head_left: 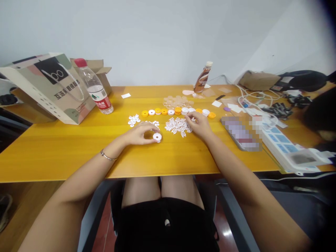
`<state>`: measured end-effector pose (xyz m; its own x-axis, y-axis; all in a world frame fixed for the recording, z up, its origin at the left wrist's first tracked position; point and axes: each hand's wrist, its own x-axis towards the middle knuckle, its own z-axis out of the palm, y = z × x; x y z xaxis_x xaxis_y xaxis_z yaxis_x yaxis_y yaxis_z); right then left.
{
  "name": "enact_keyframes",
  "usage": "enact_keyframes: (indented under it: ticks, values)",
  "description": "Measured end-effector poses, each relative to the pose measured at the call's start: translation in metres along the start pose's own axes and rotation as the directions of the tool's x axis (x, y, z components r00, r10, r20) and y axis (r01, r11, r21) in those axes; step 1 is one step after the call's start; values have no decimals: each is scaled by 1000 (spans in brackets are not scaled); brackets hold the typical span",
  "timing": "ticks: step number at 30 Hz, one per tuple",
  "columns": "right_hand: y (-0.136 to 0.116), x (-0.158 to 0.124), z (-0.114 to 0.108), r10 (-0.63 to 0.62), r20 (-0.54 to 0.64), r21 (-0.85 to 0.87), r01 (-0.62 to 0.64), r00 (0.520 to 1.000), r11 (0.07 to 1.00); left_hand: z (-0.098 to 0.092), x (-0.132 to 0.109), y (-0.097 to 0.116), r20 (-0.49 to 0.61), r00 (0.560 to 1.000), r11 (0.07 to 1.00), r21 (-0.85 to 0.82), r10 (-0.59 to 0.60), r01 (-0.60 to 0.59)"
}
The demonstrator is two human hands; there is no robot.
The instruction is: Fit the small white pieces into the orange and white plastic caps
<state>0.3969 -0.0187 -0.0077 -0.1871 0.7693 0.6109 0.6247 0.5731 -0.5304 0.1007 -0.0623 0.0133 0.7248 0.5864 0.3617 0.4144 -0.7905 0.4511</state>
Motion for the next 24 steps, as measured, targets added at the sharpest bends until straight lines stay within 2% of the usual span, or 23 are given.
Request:
enact_keyframes:
  ticks: [7, 12, 24]
  values:
    - [0, -1, 1, 12, -8, 6, -12, 1000, 1000, 5, 1, 1, 94, 996, 1000, 12, -9, 8]
    - [1, -1, 1, 12, -6, 7, -12, 1000, 1000, 8, 2, -1, 155, 988, 999, 35, 23, -29]
    - [-2, 0, 1, -15, 17, 1, 15, 1000, 1000, 15, 3, 1, 135, 989, 987, 136, 65, -83]
